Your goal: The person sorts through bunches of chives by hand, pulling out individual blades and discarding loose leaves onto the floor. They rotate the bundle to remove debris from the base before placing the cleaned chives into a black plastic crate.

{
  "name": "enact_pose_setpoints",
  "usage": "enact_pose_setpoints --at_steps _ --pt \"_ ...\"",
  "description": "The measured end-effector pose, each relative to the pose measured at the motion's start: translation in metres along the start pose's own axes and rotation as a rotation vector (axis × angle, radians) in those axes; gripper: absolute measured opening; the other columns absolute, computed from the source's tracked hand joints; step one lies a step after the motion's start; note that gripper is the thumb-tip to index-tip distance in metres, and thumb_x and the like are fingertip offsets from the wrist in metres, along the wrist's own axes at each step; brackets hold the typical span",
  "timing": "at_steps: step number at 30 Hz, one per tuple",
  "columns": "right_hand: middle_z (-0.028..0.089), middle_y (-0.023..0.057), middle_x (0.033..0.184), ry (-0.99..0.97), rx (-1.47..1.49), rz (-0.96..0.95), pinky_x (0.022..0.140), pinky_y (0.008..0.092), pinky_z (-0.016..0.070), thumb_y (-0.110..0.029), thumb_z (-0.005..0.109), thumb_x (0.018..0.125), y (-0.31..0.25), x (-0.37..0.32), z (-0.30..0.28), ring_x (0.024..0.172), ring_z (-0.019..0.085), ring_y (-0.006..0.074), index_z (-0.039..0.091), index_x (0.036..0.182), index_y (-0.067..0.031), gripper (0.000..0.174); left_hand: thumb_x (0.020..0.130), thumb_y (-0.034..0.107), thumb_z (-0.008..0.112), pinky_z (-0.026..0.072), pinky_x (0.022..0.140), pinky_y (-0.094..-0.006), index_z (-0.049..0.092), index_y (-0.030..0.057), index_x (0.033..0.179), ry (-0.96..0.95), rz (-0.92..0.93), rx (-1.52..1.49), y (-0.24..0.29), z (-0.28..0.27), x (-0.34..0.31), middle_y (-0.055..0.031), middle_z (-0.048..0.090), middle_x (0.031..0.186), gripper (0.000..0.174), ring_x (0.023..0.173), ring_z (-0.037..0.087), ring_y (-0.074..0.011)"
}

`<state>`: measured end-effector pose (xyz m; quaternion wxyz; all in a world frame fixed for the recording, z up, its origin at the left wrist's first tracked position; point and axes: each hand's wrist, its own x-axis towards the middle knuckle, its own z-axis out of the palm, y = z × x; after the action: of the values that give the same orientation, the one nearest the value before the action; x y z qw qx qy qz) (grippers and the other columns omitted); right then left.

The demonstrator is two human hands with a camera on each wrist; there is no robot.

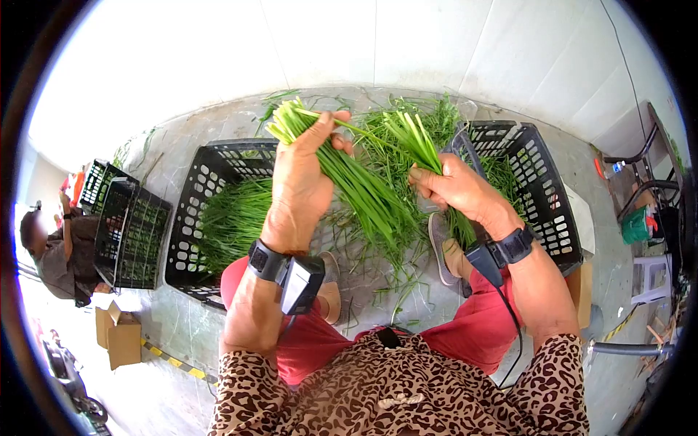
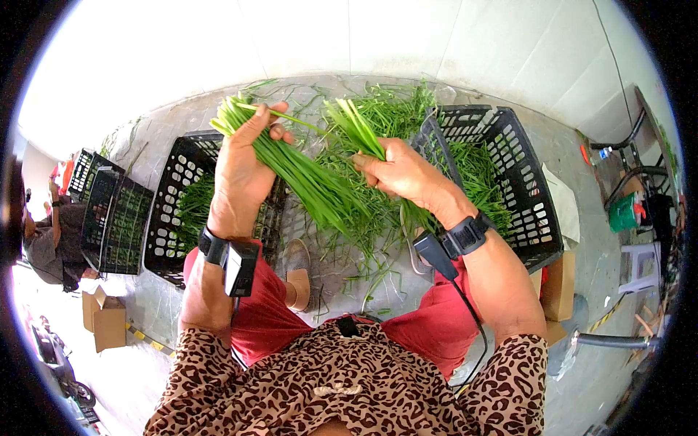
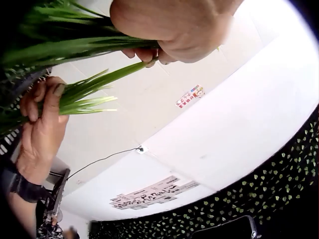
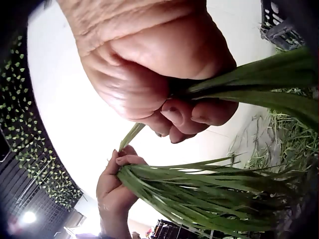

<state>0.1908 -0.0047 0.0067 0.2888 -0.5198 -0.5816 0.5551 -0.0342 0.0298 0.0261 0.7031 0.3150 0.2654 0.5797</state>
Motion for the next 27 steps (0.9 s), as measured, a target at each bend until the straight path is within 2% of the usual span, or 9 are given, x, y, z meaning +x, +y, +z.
enact_pose_setpoints --at_steps 3,7,8,10,13,16,20,25,27 --pt "0.044 -0.0024 0.062 0.066 -0.047 0.038 0.042 0.0200 0.0275 -0.020 0.053 0.092 0.001 0.001 -0.013 0.048 0.036 0.0041 0.054 0.091 -0.0025 0.018 0.090 0.013 0.056 0.0462 0.072 -0.0310 0.052 0.0033 0.099 0.024 0.056 -0.060 0.005 -0.001 0.003 -0.0057 0.058 0.085 0.014 0.067 0.047 -0.0118" --pt "0.046 -0.0021 0.062 0.259 -0.158 0.097 0.039 0.0207 0.0272 -0.020 0.055 0.089 0.006 -0.002 -0.037 0.046 0.037 0.0044 0.054 0.090 -0.0018 0.018 0.091 0.011 0.054 0.0459 0.072 -0.0318 0.050 0.0053 0.094 0.042 0.106 -0.125 0.015 -0.010 0.008 -0.0041 0.056 0.084 0.007 0.067 0.047 -0.0116" --pt "0.047 -0.0020 0.062 0.326 -0.173 0.140 0.039 0.0209 0.0274 -0.019 0.055 0.089 0.008 -0.004 -0.043 0.045 0.037 0.0044 0.054 0.088 -0.0020 0.017 0.091 0.011 0.054 0.0458 0.072 -0.0318 0.051 0.0054 0.097 0.013 0.139 -0.124 0.018 -0.015 0.010 -0.0032 0.055 0.083 0.009 0.066 0.046 -0.0116" --pt "0.047 -0.0015 0.062 0.381 -0.111 0.129 0.038 0.0207 0.0271 -0.018 0.055 0.089 0.019 -0.006 -0.055 0.045 0.037 0.0047 0.054 0.087 -0.0028 0.015 0.089 0.012 0.057 0.0452 0.067 -0.0316 0.054 0.0046 0.092 0.075 0.124 -0.182 0.022 -0.017 0.010 -0.0038 0.055 0.078 0.008 0.065 0.047 -0.0130" --pt "0.047 -0.0015 0.062 0.466 0.008 0.128 0.039 0.0220 0.0276 -0.019 0.055 0.090 0.029 -0.006 -0.069 0.044 0.037 0.0053 0.054 0.086 -0.0039 0.016 0.090 0.012 0.057 0.0450 0.066 -0.0312 0.055 0.0045 0.093 0.090 0.078 -0.123 0.022 -0.016 0.010 -0.0035 0.055 0.077 0.008 0.065 0.047 -0.0134" --pt "0.047 -0.0002 0.065 0.539 0.172 0.099 0.042 0.0245 0.0311 -0.021 0.053 0.091 0.026 -0.005 -0.081 0.047 0.038 0.0069 0.055 0.090 -0.0006 0.020 0.092 0.012 0.053 0.0445 0.070 -0.0311 0.053 0.0044 0.098 0.103 0.036 -0.065 0.018 -0.017 0.011 -0.0026 0.055 0.081 0.010 0.066 0.046 -0.0126" --pt "0.047 -0.0009 0.067 0.653 0.353 0.000 0.044 0.0247 0.0319 -0.023 0.053 0.092 0.033 -0.005 -0.090 0.048 0.038 0.0064 0.055 0.088 -0.0026 0.021 0.091 0.013 0.054 0.0455 0.070 -0.0324 0.054 0.0051 0.096 0.184 0.071 -0.040 0.019 -0.021 0.012 -0.0030 0.056 0.079 0.009 0.066 0.047 -0.0144" --pt "0.047 -0.0019 0.067 0.361 0.322 -0.049 0.045 0.0213 0.0329 -0.027 0.057 0.091 0.024 -0.004 -0.060 0.049 0.039 0.0049 0.055 0.092 -0.0033 0.024 0.090 0.012 0.055 0.0503 0.073 -0.0371 0.053 0.0041 0.094 0.139 -0.023 0.112 0.007 -0.017 0.009 -0.0100 0.063 0.089 0.009 0.079 0.060 -0.0221" --pt "0.049 -0.0012 0.067 0.217 0.287 -0.058 0.044 0.0199 0.0339 -0.028 0.057 0.091 0.015 -0.003 -0.042 0.049 0.041 0.0046 0.055 0.090 -0.0020 0.026 0.090 0.012 0.054 0.0519 0.071 -0.0385 0.052 0.0049 0.092 0.075 -0.085 0.089 -0.007 -0.007 0.006 -0.0088 0.061 0.083 0.007 0.075 0.060 -0.0212"
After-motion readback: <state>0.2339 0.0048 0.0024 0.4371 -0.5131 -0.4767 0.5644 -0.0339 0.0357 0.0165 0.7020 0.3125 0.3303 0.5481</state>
